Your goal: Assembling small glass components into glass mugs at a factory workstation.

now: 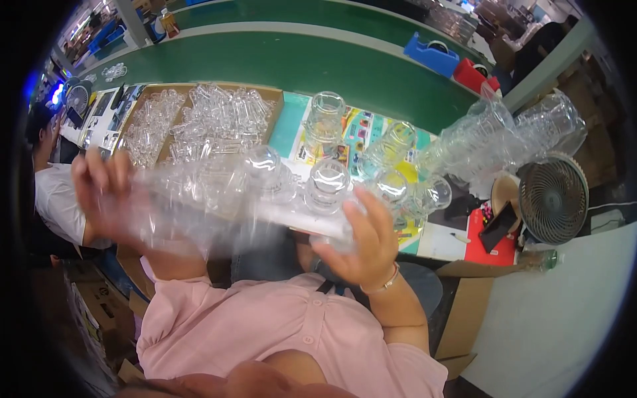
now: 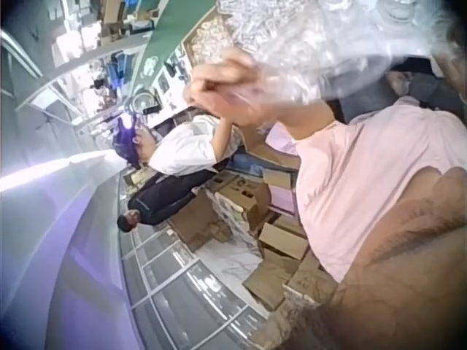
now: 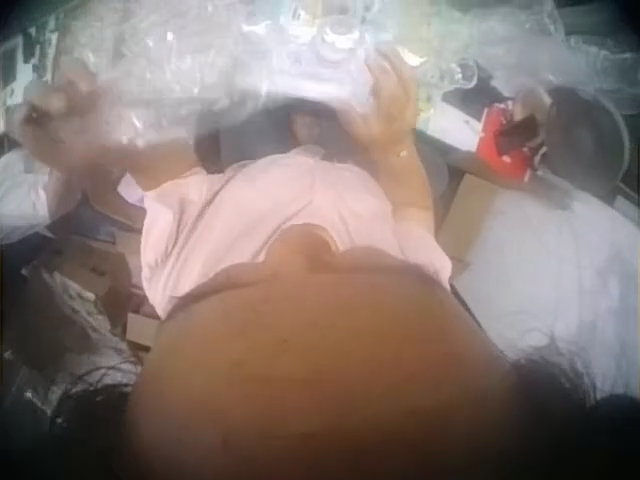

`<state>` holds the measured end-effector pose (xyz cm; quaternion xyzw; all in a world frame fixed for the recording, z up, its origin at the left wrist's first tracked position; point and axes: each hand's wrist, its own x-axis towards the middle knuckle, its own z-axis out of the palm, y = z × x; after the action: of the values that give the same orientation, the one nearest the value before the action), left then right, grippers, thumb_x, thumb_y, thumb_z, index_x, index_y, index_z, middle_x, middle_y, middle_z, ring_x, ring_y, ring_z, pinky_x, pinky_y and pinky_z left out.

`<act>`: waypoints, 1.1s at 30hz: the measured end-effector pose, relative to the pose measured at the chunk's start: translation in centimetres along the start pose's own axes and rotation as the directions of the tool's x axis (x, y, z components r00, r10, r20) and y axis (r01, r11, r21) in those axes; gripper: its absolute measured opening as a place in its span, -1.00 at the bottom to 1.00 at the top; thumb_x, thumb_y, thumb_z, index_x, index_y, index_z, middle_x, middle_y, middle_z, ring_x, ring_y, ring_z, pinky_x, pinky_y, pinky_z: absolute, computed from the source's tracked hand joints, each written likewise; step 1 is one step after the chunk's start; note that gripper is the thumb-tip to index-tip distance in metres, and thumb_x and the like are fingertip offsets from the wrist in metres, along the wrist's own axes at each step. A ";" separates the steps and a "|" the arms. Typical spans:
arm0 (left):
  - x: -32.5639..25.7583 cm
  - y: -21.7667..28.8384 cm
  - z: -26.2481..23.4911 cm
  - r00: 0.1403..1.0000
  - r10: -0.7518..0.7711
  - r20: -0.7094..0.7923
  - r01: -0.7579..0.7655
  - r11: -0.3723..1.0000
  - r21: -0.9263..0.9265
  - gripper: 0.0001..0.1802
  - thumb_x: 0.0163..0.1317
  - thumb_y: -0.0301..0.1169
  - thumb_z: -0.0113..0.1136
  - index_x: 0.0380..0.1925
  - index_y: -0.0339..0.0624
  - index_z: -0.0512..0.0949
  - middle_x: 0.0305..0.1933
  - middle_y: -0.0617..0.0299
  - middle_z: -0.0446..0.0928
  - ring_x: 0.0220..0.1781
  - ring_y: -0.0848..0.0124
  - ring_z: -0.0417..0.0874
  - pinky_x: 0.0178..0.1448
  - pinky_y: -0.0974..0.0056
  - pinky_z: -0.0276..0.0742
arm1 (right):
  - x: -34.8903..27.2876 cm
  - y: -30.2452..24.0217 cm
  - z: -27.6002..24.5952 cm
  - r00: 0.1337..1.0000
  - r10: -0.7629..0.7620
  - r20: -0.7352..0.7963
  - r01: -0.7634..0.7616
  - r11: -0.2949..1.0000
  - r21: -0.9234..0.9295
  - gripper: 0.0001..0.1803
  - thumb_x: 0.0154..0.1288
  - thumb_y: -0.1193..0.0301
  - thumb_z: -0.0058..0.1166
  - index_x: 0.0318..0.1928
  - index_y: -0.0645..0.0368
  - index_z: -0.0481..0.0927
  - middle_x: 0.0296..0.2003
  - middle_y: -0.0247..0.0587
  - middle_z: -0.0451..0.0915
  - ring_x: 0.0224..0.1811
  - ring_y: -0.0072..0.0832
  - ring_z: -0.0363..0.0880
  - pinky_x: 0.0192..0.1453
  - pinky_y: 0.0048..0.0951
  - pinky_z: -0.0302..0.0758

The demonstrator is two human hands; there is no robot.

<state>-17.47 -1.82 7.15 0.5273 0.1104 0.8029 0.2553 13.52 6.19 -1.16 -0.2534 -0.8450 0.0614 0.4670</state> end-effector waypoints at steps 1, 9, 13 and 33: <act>-0.6 -0.8 -1.5 0.967 -0.047 0.249 0.075 0.992 -0.102 -0.73 0.28 -0.35 -0.09 -0.20 -0.39 0.37 -0.29 0.07 0.43 -0.41 0.27 0.52 -0.11 0.33 0.51 | -0.6 -0.1 -0.8 0.998 -0.059 -0.017 0.059 0.998 0.019 -0.39 0.01 0.14 0.25 -0.01 0.27 0.40 -0.03 0.15 0.42 -0.15 -0.10 0.48 -0.13 -0.28 0.47; -8.9 -5.5 4.4 0.171 -0.906 0.387 0.666 0.396 0.632 -0.09 -0.13 -0.22 0.36 0.25 -0.10 0.14 0.12 0.03 0.38 -0.16 0.24 0.57 -0.26 0.28 0.54 | -0.9 -1.4 1.6 0.940 -0.269 0.207 0.031 0.676 0.736 -0.59 0.20 0.16 0.08 -0.11 0.23 0.46 -0.30 -0.18 0.40 -0.41 -0.27 0.45 -0.29 -0.22 0.46; -13.5 -6.8 1.8 0.197 -0.890 0.411 0.589 0.443 0.676 -0.34 -0.10 -0.32 0.26 0.10 -0.10 0.31 -0.19 0.00 0.52 -0.29 0.06 0.58 -0.23 0.16 0.52 | -0.7 -2.3 4.9 0.888 -0.391 0.242 0.004 0.533 0.846 -0.60 0.18 0.19 0.10 -0.12 0.25 0.46 -0.25 -0.13 0.43 -0.31 -0.22 0.48 -0.22 -0.22 0.47; -34.4 -1.1 -27.0 0.515 -0.532 -0.672 0.274 -0.640 0.718 -0.30 -0.01 -0.23 0.19 0.17 -0.16 0.24 0.16 -0.13 0.31 0.20 -0.02 0.31 0.28 -0.04 0.11 | 8.0 -1.5 8.9 0.922 0.067 0.382 0.060 0.949 -0.311 -0.38 -0.02 0.06 0.21 -0.11 0.34 0.42 -0.16 -0.03 0.51 0.14 -0.10 0.32 0.30 0.21 -0.16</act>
<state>-30.72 -16.52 -31.80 0.4287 0.8941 0.0807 0.1015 2.19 9.96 0.52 -0.3094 -0.9188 -0.0251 0.2438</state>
